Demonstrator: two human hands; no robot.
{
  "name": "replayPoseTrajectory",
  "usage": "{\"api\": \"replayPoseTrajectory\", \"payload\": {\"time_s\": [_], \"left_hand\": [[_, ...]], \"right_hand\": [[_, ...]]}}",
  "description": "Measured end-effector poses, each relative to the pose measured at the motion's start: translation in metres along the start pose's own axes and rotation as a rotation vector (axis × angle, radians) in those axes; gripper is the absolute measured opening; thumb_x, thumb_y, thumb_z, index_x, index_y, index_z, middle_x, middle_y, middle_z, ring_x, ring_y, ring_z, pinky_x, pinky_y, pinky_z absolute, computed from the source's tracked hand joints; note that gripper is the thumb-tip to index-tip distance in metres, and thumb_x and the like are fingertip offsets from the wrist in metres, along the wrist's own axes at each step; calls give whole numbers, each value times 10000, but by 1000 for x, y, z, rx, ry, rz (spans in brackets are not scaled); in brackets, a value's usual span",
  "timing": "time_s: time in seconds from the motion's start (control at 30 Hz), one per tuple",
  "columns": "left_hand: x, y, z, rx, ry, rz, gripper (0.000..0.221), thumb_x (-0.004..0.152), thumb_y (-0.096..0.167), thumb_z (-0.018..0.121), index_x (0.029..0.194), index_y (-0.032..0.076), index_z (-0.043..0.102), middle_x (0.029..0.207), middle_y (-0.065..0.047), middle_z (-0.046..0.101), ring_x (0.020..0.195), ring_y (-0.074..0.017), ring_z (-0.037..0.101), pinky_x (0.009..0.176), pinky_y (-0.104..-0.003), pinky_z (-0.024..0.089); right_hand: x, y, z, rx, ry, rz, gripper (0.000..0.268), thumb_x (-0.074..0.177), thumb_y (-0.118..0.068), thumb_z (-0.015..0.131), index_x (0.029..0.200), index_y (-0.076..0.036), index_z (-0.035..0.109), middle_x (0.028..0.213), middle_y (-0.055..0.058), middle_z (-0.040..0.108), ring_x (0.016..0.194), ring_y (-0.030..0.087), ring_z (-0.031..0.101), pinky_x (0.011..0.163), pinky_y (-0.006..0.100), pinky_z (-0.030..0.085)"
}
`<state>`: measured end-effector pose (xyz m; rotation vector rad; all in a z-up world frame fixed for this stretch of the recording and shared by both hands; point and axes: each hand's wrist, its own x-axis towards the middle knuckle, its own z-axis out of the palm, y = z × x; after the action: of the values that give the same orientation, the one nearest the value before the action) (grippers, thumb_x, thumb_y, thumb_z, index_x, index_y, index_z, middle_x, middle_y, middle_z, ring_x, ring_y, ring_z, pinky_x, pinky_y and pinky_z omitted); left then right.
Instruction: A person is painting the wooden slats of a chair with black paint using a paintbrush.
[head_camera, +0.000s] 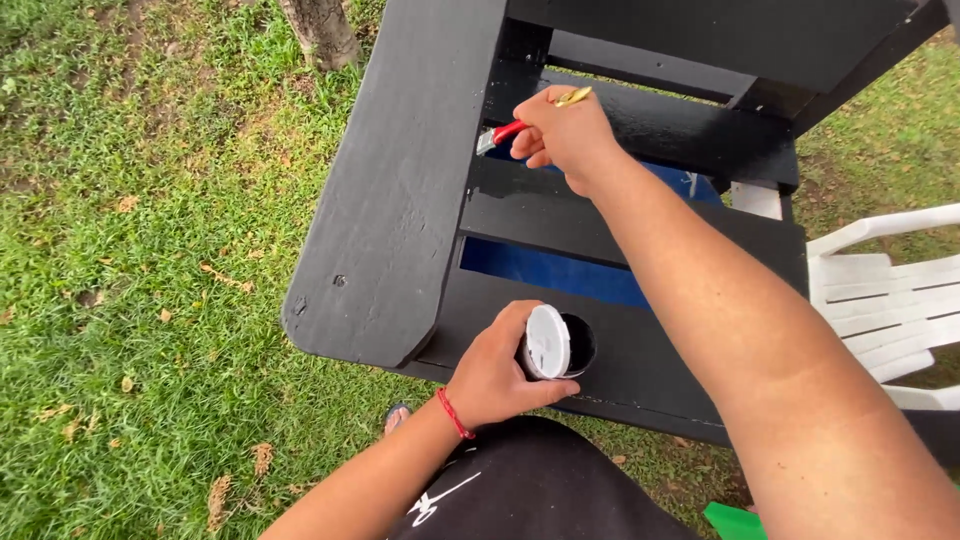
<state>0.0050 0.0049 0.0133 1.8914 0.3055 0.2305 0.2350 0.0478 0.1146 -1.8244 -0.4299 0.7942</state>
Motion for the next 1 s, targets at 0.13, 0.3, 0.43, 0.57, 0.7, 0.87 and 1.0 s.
{"api": "replayPoseTrajectory", "payload": {"time_s": [0.13, 0.3, 0.43, 0.57, 0.7, 0.87, 1.0], "left_hand": [[-2, 0, -3, -9, -3, 28, 770, 631, 419, 847, 1255, 119, 511, 1194, -36, 595, 1042, -205, 613, 852, -343, 497], [-5, 1, -5, -21, -20, -6, 776, 622, 441, 837, 1254, 125, 514, 1194, -29, 595, 1043, -198, 616, 856, -338, 492], [-2, 2, -6, -26, -14, 0, 782, 624, 433, 836, 1262, 126, 505, 1206, -32, 591, 1056, -209, 615, 860, -346, 496], [-4, 2, -7, -18, -14, 5, 782, 627, 450, 828, 1263, 127, 508, 1192, -26, 594, 1044, -201, 613, 852, -343, 495], [-5, 4, -9, -16, -22, -20, 786, 624, 463, 820, 1261, 127, 503, 1183, -26, 588, 1030, -204, 611, 838, -347, 495], [-8, 7, -8, -13, -32, -25, 770, 626, 444, 820, 1258, 130, 511, 1204, -26, 591, 1049, -208, 619, 851, -348, 496], [-10, 5, -9, -1, -11, 14, 791, 639, 464, 811, 1281, 126, 495, 1211, -37, 596, 1058, -218, 619, 864, -357, 495]], "right_hand": [[1, 9, 13, -316, 11, 114, 85, 825, -180, 397, 741, -163, 388, 615, 4, 469, 538, 136, 454, 512, 250, 303], [-18, -22, -11, -959, -73, 79, 150, 661, -44, 368, 558, -136, 310, 441, 62, 483, 420, 187, 426, 442, 310, 330], [-7, -17, -10, -413, -41, 22, 111, 863, -125, 499, 759, -96, 525, 598, 83, 622, 528, 159, 567, 467, 274, 398], [-25, -9, 15, -668, -50, 78, 241, 741, -74, 335, 590, -76, 523, 552, 33, 623, 430, 145, 477, 361, 335, 331], [-13, -5, -3, -722, -52, 88, 168, 722, -109, 366, 609, -168, 256, 446, 48, 500, 426, 144, 512, 431, 265, 362], [-36, -33, 4, -361, -22, -3, 137, 877, -152, 487, 762, -123, 556, 701, 49, 688, 570, 131, 654, 518, 236, 485], [-23, 7, 30, -366, 6, 7, 169, 892, -170, 550, 750, -94, 601, 678, 60, 685, 552, 131, 638, 504, 227, 517]]}}
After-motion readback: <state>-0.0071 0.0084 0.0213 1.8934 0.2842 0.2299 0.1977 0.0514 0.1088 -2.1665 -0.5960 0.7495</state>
